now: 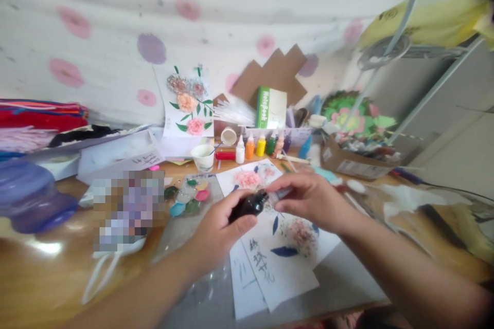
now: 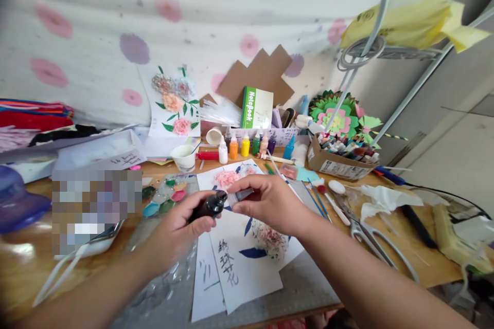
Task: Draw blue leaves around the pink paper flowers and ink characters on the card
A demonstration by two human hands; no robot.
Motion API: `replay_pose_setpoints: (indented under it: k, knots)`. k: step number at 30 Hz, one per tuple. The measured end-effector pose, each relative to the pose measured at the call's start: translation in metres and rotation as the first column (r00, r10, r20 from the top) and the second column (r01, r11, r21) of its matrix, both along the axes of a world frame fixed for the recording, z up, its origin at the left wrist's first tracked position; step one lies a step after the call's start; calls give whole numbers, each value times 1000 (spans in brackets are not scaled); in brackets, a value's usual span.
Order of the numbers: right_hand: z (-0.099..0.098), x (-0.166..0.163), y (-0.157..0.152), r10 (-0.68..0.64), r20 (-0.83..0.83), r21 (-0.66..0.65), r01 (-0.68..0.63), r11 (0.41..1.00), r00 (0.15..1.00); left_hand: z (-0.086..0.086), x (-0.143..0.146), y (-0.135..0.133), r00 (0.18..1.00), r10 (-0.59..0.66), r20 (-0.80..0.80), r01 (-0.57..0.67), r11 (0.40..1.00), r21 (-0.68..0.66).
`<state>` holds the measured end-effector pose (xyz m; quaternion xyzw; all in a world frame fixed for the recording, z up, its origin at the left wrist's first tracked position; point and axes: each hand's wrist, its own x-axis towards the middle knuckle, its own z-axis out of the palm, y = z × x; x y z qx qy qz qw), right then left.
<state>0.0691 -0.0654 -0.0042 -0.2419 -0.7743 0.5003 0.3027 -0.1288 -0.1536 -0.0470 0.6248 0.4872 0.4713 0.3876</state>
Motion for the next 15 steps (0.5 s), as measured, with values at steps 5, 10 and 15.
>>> replay_pose_setpoints:
  k: [5, 10, 15]
  knots:
    - [4, -3, -3, -40, -49, 29, 42, 999, 998, 1, 0, 0, 1000, 0, -6, 0, 1000, 6]
    - [19, -4, -15, -3, 185, 409, -74, 910, 983, 3, 1, -2, 995, -89, -37, 89, 996, 17]
    - [0, 9, -33, -208, 464, 556, -101, 825, 861, -4, 9, -11, 960, -145, -241, 155, 988, 20]
